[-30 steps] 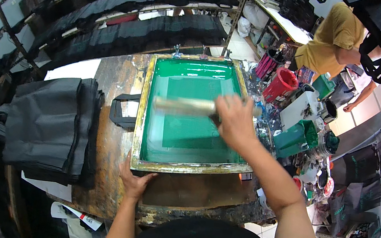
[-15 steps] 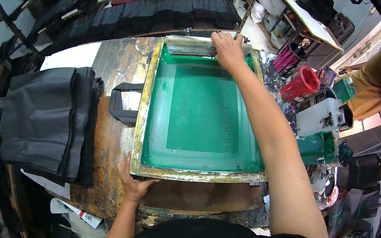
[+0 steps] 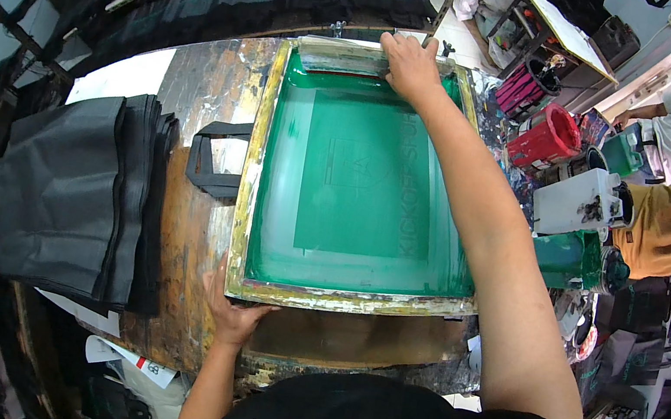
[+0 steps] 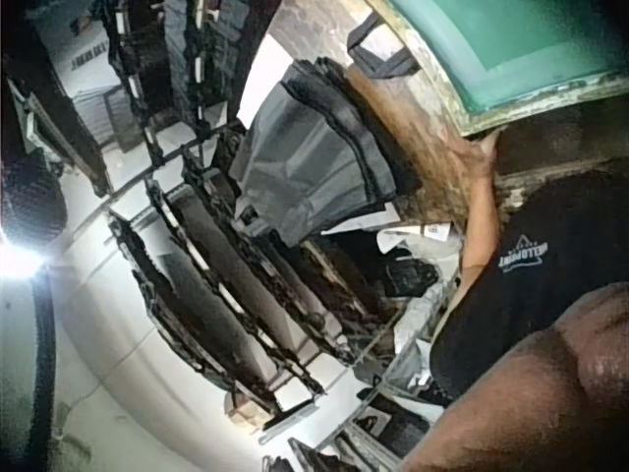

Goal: The person performs screen printing on black bags by applying green ink through a stencil using a squeegee, lifting the frame to reveal the printed design, and then setting the bags aside to stack them.

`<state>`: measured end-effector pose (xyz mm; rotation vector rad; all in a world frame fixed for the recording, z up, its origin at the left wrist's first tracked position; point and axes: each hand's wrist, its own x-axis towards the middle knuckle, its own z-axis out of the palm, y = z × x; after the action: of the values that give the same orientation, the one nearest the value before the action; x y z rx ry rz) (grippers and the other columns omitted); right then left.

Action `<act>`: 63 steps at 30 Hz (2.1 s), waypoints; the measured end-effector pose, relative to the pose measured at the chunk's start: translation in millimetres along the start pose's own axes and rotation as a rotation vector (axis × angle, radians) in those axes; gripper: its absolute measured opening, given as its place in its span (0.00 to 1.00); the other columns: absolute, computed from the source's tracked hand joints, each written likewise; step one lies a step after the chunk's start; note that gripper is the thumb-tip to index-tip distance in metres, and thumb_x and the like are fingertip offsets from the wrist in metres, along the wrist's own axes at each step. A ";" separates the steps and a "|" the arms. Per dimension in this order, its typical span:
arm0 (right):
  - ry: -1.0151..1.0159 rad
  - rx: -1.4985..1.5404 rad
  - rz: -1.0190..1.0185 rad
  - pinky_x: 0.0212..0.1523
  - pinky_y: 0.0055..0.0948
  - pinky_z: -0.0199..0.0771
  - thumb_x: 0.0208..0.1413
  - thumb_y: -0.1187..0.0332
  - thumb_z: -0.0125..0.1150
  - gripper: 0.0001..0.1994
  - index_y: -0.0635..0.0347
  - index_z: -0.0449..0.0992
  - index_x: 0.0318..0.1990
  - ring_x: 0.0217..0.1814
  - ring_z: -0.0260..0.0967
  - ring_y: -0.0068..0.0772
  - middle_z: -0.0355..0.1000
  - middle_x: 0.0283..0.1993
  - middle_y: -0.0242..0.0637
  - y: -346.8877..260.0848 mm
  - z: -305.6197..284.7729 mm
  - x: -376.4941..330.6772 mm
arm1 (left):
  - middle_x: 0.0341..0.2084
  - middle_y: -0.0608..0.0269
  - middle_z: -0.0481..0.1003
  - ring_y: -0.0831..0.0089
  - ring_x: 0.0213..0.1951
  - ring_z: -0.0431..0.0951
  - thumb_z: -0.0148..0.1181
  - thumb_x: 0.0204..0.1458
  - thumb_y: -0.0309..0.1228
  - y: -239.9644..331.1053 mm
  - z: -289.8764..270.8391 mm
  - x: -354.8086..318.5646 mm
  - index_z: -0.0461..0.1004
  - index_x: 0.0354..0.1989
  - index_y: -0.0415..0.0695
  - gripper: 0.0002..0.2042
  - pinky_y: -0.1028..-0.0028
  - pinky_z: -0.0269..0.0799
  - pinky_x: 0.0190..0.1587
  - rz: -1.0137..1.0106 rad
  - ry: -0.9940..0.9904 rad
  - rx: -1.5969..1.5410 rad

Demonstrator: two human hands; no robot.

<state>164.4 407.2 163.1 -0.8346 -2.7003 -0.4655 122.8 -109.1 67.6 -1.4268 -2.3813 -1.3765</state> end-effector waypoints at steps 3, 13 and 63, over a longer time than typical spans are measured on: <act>-0.003 0.009 0.002 0.57 0.62 0.61 0.46 0.66 0.78 0.30 0.50 0.67 0.57 0.59 0.73 0.39 0.74 0.53 0.30 0.3 0.2 -3.0 | 0.60 0.51 0.76 0.52 0.48 0.73 0.84 0.25 0.59 -0.2 0.2 1.9 0.64 0.70 0.33 0.62 0.56 0.67 0.53 0.003 -0.005 0.007; 0.050 0.049 -0.010 0.59 0.63 0.60 0.50 0.70 0.72 0.24 0.52 0.70 0.55 0.57 0.74 0.40 0.76 0.49 0.32 -13.2 -20.3 -43.3 | 0.56 0.52 0.77 0.52 0.46 0.73 0.83 0.26 0.58 -0.7 2.1 2.9 0.65 0.70 0.34 0.61 0.55 0.67 0.52 0.019 0.017 0.029; 0.176 0.075 -0.028 0.55 0.58 0.60 0.51 0.74 0.65 0.20 0.52 0.70 0.53 0.53 0.73 0.37 0.73 0.46 0.30 -2.1 -21.2 -43.5 | 0.40 0.59 0.62 0.55 0.47 0.63 0.86 0.18 0.57 16.6 -7.5 15.2 0.78 0.54 0.43 0.49 0.53 0.57 0.54 -0.075 -0.097 0.208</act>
<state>201.3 376.0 166.7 -0.7023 -2.5534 -0.4200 123.3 -100.8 89.8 -1.3928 -2.5730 -1.0564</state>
